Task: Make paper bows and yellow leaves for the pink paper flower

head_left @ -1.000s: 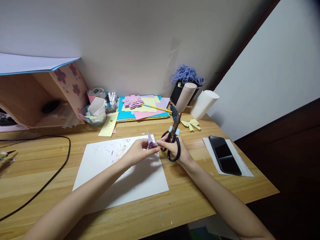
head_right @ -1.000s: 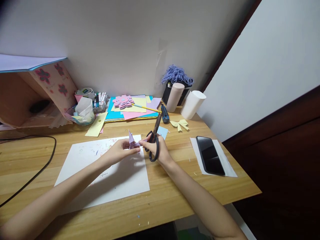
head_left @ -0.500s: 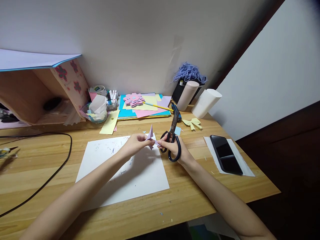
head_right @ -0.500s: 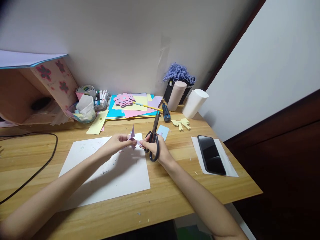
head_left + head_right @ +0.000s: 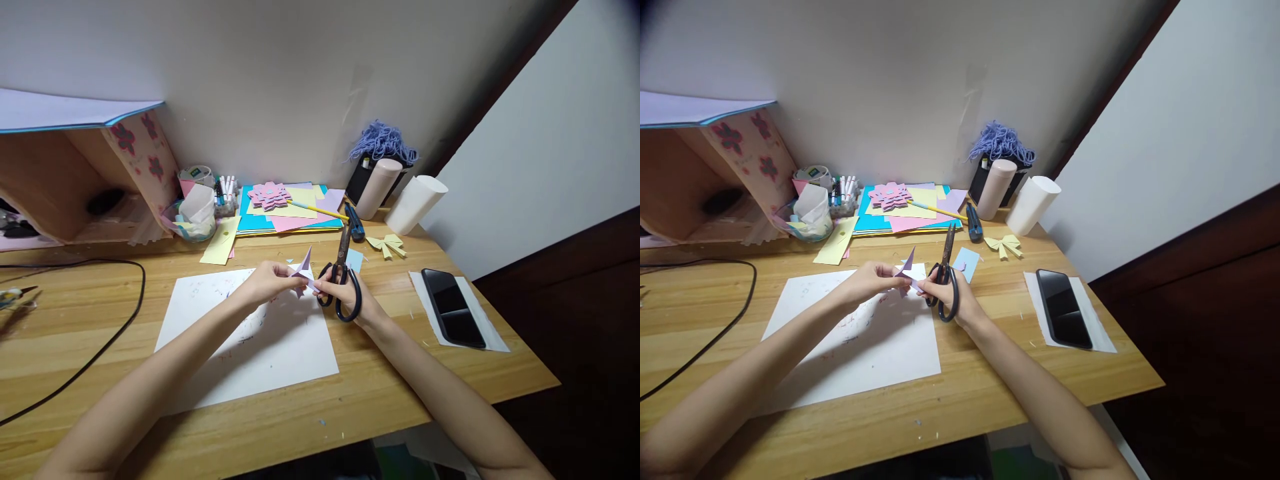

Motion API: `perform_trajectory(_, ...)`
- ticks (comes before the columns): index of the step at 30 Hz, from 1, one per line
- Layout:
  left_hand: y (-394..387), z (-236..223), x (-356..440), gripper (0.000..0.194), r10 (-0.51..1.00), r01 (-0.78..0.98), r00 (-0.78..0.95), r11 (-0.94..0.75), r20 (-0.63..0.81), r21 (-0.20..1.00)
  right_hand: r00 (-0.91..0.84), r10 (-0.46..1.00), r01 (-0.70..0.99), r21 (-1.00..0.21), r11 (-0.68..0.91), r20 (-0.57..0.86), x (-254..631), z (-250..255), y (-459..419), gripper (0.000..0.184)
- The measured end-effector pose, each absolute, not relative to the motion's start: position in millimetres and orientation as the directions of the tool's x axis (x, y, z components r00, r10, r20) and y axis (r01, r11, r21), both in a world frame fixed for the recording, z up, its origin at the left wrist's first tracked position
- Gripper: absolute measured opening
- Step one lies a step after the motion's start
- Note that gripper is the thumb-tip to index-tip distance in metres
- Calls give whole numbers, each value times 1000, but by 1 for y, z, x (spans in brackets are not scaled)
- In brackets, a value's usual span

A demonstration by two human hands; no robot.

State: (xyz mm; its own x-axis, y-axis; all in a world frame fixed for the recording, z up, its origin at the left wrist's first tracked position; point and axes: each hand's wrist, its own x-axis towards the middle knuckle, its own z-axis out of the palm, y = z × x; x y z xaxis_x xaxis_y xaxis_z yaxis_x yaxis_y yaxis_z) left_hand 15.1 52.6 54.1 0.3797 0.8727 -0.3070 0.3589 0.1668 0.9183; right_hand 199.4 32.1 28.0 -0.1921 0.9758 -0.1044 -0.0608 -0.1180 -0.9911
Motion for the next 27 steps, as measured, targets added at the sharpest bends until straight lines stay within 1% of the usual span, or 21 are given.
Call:
perform_trajectory(3,56,56,11,26,845,383,435,138,-310,913,-277,958,33,-997,-71,-77,202,25,32,28)
perform_trajectory(6,58,56,8,26,822,406,473,115,-316,907,-305,949,124,-992,-36,-72,204,25,32,25)
perform_trajectory(9,58,55,8,27,814,405,486,111,-316,908,-299,951,140,-989,-38,-79,204,25,32,25)
perform_trajectory(12,58,56,9,27,821,396,479,114,-311,911,-288,953,123,-991,-57,-91,203,25,33,29)
perform_trajectory(14,58,57,10,24,854,379,427,128,-296,917,-251,961,70,-992,-102,-117,201,25,35,36)
perform_trajectory(16,59,57,11,22,905,340,337,141,-260,930,-220,963,-33,-985,-170,-158,200,24,36,45)
perform_trajectory(17,59,57,11,21,928,314,287,143,-238,938,-227,958,-85,-976,-198,-175,200,24,37,51)
perform_trajectory(19,60,57,10,21,964,259,183,141,-192,956,-316,933,-142,-964,-224,-170,201,24,35,60)
perform_trajectory(21,61,57,9,23,986,205,79,127,-146,970,-462,877,-114,-972,-205,-130,203,25,29,67)
perform_trajectory(23,61,58,8,24,996,167,-33,85,-81,982,-599,792,-32,-985,-168,-116,204,27,21,72)
perform_trajectory(25,59,59,8,24,992,157,-123,27,-8,987,-673,725,50,-987,-153,-147,203,29,14,75)
perform_trajectory(27,56,60,11,25,988,151,-147,-13,36,988,-689,699,102,-980,-168,-191,201,31,8,75)
